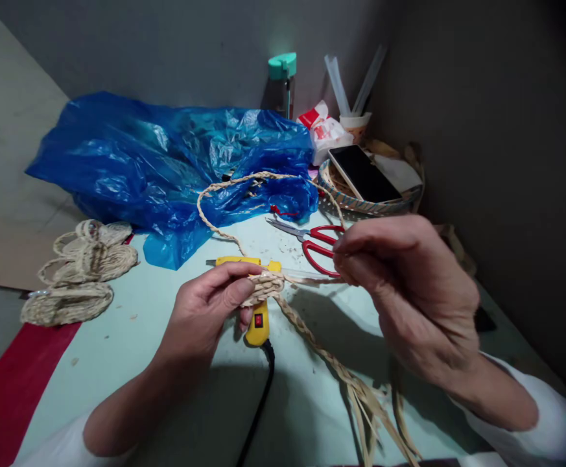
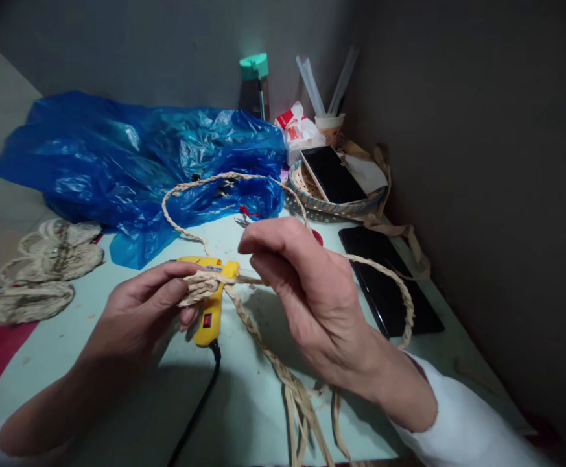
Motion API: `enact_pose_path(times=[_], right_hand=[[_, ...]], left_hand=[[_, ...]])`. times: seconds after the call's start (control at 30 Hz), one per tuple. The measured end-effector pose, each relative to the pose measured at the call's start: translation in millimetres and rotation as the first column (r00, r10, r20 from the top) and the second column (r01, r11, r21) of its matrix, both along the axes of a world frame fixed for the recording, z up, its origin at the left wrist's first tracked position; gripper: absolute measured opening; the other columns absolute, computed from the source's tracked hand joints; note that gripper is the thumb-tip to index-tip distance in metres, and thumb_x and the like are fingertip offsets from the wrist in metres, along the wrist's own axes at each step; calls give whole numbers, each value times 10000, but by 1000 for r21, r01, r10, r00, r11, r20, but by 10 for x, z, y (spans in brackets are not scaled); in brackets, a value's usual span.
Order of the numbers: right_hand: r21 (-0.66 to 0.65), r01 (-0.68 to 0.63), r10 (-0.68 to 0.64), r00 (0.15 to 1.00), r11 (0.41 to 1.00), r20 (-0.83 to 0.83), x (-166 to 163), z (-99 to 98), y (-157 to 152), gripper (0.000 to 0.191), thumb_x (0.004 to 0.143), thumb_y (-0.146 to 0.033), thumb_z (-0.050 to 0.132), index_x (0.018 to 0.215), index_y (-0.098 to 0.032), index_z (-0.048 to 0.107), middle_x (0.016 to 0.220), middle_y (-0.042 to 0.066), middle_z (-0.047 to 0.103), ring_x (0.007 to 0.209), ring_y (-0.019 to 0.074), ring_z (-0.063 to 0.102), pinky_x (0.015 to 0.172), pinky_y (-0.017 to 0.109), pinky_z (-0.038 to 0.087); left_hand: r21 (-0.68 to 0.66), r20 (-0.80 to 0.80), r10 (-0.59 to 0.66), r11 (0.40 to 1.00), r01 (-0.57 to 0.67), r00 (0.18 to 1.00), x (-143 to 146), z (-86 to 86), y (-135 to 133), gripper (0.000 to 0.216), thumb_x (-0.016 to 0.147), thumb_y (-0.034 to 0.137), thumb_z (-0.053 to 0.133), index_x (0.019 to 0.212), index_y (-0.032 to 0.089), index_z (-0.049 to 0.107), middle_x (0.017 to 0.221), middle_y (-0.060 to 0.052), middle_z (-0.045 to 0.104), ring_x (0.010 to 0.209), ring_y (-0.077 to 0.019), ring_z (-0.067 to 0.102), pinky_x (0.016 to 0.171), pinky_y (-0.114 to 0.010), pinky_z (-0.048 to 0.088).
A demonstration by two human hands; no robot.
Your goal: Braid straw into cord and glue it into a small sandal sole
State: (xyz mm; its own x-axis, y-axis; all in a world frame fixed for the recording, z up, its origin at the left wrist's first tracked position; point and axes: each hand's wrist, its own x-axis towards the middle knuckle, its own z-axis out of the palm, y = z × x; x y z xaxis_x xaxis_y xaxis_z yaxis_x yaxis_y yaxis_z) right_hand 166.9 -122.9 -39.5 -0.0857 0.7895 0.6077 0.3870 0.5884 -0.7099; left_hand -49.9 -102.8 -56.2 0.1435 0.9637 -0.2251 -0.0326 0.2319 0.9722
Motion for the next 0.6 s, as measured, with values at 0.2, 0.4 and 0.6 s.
enact_pose_path(times=[0.2, 0.4, 0.6], right_hand=[[148, 92, -106, 991, 985, 87, -35, 31, -34, 222, 914, -108, 620, 1055, -276, 592, 877, -7, 618, 718, 135, 572, 575, 285, 480], [137, -36, -6, 955, 990, 295, -62, 55, 4, 114, 918, -181, 627, 1005, -252, 610, 837, 28, 647, 737, 189, 579, 657, 371, 482], [191, -118, 28, 909, 975, 415, -142, 38, -4, 263, 892, -231, 664, 1150, -188, 641, 1113, 116, 654, 963, 265, 553, 885, 475, 481]], left_hand=[[130, -94, 60, 990, -47, 994, 18, 63, -22, 109, 813, 256, 703, 890, 193, 749, 573, 22, 624, 488, -91, 538, 499, -205, 481], [269, -153, 131, 959, -86, 980, 50, 126, -123, 75, 745, 218, 744, 819, 219, 732, 755, 23, 700, 499, -76, 550, 497, -193, 498], [320, -178, 54, 948, 6, 983, -8, 104, -118, 38, 758, 222, 730, 790, 215, 709, 666, 37, 674, 480, -80, 559, 476, -182, 491]])
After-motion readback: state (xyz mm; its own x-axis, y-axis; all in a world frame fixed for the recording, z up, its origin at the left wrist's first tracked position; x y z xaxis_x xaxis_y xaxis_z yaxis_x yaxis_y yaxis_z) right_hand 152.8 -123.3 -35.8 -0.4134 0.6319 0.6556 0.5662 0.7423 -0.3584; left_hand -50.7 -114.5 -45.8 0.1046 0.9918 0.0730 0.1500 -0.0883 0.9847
